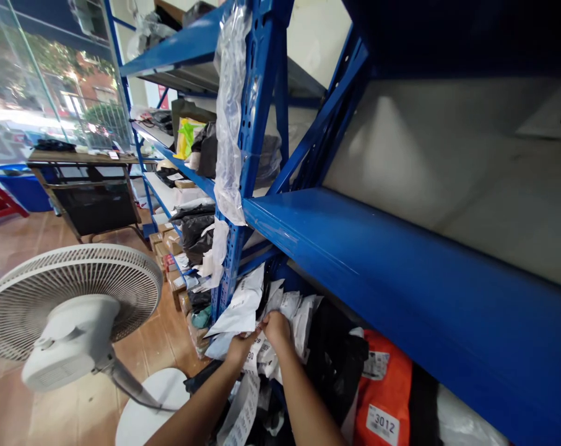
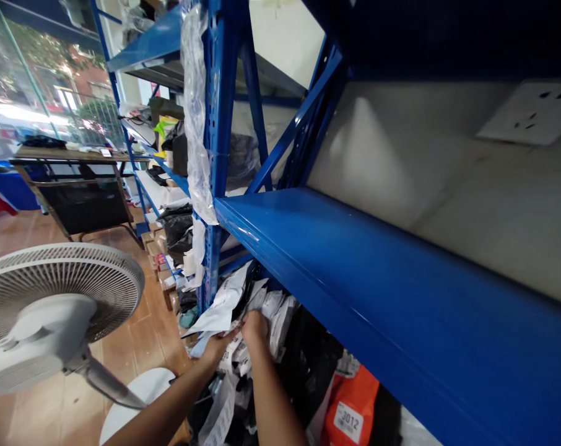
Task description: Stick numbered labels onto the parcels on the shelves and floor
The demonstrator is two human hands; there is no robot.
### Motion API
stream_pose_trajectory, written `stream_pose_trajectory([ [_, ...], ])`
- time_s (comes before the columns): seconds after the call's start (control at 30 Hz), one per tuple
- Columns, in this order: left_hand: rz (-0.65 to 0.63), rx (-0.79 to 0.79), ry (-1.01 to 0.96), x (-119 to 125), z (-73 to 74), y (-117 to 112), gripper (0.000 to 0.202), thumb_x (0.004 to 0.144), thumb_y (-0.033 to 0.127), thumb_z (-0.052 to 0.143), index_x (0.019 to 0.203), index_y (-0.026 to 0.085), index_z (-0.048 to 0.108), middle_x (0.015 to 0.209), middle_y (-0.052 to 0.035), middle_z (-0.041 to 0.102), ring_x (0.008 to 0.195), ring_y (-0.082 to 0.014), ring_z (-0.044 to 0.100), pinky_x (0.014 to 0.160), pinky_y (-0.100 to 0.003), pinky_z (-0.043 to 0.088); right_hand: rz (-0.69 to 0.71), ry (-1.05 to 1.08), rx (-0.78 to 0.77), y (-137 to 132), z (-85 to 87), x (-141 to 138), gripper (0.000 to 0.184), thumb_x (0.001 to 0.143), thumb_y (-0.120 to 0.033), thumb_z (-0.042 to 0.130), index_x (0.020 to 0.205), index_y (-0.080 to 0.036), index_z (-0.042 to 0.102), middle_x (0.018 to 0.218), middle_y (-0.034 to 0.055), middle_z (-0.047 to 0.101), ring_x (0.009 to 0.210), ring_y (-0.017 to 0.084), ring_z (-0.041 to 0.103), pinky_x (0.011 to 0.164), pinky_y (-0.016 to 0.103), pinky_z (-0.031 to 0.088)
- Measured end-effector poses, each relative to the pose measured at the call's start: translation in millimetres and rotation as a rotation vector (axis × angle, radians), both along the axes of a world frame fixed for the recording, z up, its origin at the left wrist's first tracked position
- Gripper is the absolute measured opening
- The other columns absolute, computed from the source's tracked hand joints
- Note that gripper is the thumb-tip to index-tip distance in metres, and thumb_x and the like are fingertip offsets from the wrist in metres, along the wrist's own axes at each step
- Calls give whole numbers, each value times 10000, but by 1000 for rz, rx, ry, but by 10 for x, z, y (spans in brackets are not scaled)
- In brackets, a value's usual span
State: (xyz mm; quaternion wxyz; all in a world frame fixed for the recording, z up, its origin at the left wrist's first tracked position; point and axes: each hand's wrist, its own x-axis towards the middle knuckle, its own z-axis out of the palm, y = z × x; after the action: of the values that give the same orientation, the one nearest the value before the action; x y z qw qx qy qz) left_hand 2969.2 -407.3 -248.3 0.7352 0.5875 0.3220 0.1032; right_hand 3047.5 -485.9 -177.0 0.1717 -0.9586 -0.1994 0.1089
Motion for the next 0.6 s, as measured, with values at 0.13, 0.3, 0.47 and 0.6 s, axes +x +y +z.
stream_pose_trajectory([
  [0.13, -97, 169, 75, -358, 0, 131, 441, 564, 534, 704, 404, 228, 431, 391, 46, 386, 489, -181, 460, 549, -308, 340, 20, -19, -22, -1, 63, -39, 74, 757, -194, 640, 764, -192, 714, 878, 88, 739, 876, 233, 684, 745, 262, 487],
  [0.3, -275, 387, -67, -572, 88, 283, 314, 683, 514, 629, 689, 202, 595, 594, 29, 544, 615, -172, 509, 610, -269, 370, -20, -78, -52, 27, 132, -80, 244, 748, -131, 632, 991, -144, 659, 947, 136, 715, 889, 257, 675, 713, 294, 487],
  [0.47, -233, 365, -230, -407, 154, 190, 399, 704, 588, 576, 789, 198, 591, 842, -55, 626, 871, -239, 567, 810, -319, 441, 35, -146, -59, 49, 155, -117, 268, 775, -95, 581, 1030, -163, 633, 1041, 127, 675, 909, 218, 662, 716, 268, 475],
  [0.6, -256, 517, -276, -403, 97, 148, 351, 755, 549, 542, 787, 204, 599, 929, -80, 622, 975, -264, 554, 927, -376, 418, 119, -196, -74, 32, 147, -176, 203, 842, -149, 510, 959, -170, 676, 1026, 119, 676, 925, 236, 654, 790, 314, 466],
])
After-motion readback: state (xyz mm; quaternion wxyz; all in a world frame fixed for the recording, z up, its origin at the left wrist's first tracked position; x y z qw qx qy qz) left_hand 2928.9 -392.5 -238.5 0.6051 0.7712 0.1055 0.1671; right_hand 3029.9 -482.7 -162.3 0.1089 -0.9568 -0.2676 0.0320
